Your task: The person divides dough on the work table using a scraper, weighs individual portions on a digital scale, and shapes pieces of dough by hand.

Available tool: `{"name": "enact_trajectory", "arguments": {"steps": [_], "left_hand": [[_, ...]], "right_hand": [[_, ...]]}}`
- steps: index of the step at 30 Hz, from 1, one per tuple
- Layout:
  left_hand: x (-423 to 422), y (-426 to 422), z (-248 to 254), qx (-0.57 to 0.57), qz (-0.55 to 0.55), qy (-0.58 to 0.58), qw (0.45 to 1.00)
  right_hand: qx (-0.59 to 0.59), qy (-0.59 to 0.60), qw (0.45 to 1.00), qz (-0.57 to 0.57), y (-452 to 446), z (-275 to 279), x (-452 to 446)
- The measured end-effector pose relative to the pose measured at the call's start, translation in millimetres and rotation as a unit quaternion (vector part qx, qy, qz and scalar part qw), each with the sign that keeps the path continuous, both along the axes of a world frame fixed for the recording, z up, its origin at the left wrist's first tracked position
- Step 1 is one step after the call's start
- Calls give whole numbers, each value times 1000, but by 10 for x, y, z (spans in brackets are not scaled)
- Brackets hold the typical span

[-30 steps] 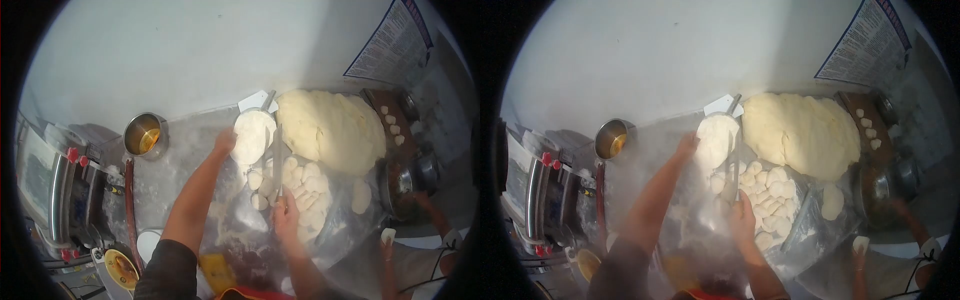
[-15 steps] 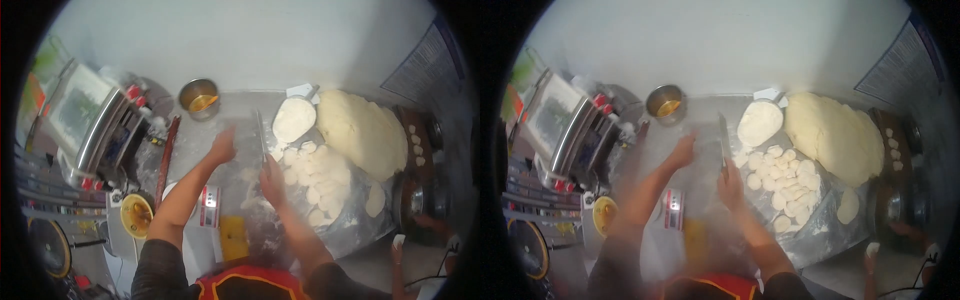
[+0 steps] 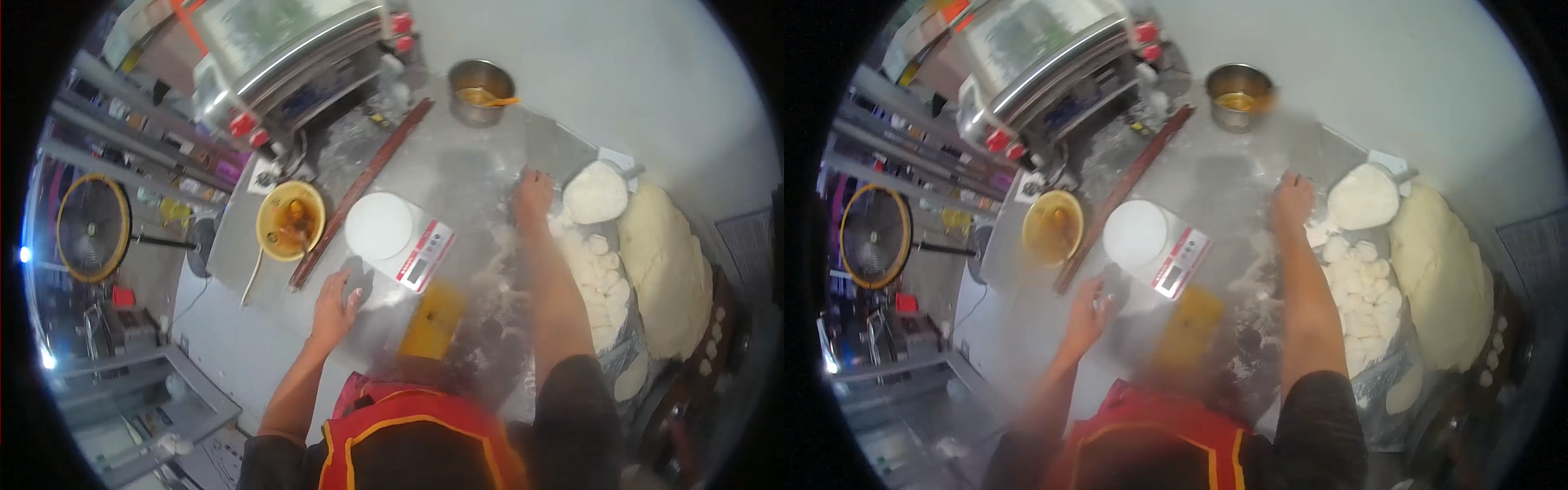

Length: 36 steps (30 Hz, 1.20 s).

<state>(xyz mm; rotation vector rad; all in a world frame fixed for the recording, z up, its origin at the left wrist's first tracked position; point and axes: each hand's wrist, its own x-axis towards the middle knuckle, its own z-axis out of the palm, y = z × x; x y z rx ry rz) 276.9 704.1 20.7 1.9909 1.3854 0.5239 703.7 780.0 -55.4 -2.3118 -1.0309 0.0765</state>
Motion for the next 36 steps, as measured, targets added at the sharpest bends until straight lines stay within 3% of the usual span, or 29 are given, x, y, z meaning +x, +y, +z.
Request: {"name": "enact_trajectory", "arguments": {"steps": [2, 5, 6, 8, 9, 11, 14, 17, 20, 21, 23, 26, 29, 32, 36], "left_hand": [[-179, -170, -217, -101, 98, -52, 989], [-235, -181, -680, -177, 127, -185, 958], [-219, -145, -920, -138, 71, -187, 970], [-20, 20, -1006, -228, 65, -262, 935], [152, 82, -916, -353, 115, -335, 866], [430, 118, -677, -374, 177, -318, 853], [507, 191, -523, -265, 148, -350, 886], [304, 437, -676, -233, 120, -270, 927], [112, 569, -1251, -219, 95, -364, 900], [56, 490, -689, -242, 121, -337, 902], [-101, 499, -1293, -234, 99, -339, 906], [-285, 391, -980, -297, 100, -405, 859], [-430, 382, -1080, -231, 70, -266, 933], [-521, 308, -910, -211, 68, -211, 952], [-574, 309, -765, -218, 37, -186, 957]], "right_hand": [[80, -246, 958, 123, -93, 13, -241], [41, -97, 956, 275, -219, -275, -775], [22, -33, 960, 278, -269, -257, -952], [-18, 94, 956, 277, -329, -160, -1280], [-1, 119, 958, 262, -356, -180, -1361], [28, 167, 959, 228, -394, -236, -1429], [-93, 271, 942, 176, -463, 39, -1517], [-93, 185, 947, 245, -761, -128, -1636], [-79, 245, 944, 207, -1059, -185, -2061], [-59, 256, 946, 192, -1103, -173, -2189], [-18, 278, 946, 168, -1150, -159, -2459], [-53, 244, 966, 72, -1170, -81, -2854], [-72, 140, 988, 2, -1179, -72, -3141], [-95, 43, 993, -50, -1165, -54, -3332], [-148, 47, 988, 13, -1187, -2, -3271]]}}
